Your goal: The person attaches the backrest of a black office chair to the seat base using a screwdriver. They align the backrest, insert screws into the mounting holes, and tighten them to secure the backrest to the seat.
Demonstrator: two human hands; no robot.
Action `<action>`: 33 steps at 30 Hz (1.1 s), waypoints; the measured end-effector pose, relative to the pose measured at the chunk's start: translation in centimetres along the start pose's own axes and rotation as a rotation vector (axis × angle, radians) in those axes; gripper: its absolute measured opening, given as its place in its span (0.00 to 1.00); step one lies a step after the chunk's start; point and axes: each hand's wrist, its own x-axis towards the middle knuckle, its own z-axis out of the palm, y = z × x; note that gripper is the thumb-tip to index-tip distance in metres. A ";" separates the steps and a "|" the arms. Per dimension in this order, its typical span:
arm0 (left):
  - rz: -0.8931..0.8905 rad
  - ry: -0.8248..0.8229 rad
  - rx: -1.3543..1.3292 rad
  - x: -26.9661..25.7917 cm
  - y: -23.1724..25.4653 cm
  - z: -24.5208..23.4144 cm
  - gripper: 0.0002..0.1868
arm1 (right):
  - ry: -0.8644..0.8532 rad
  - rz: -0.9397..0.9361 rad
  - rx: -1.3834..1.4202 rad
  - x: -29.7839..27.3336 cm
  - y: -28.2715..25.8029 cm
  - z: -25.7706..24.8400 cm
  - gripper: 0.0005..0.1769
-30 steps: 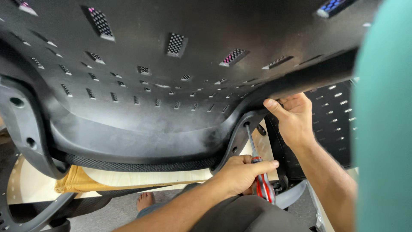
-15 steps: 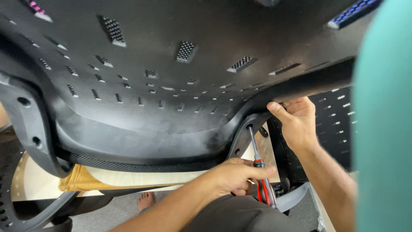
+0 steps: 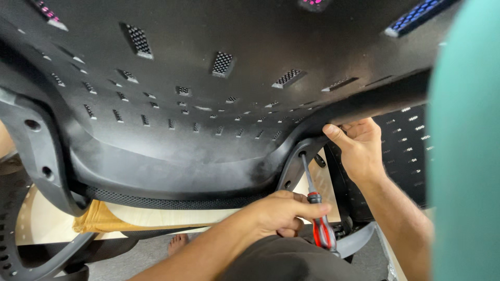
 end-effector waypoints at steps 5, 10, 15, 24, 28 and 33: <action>-0.068 0.022 0.058 0.6 0.2 0.7 0.20 | -0.016 -0.017 -0.019 0.1 -0.4 0.0 0.12; 0.029 -0.316 -0.172 -0.5 0.8 -1.2 0.20 | -0.011 0.017 -0.007 0.2 -0.4 -0.1 0.11; 0.036 0.123 -0.030 0.7 -0.2 1.1 0.17 | -0.020 -0.003 -0.013 0.0 -0.6 0.2 0.11; 0.026 -0.194 -0.210 -0.1 1.1 -0.5 0.17 | -0.022 -0.016 0.013 0.4 -0.4 -0.2 0.13; 0.064 -0.018 -0.050 0.4 0.6 0.4 0.19 | -0.022 -0.016 0.050 0.2 -0.5 -0.2 0.12; 0.019 0.286 0.018 1.6 -0.3 2.6 0.20 | -0.010 -0.014 0.005 -0.3 -0.8 -0.3 0.12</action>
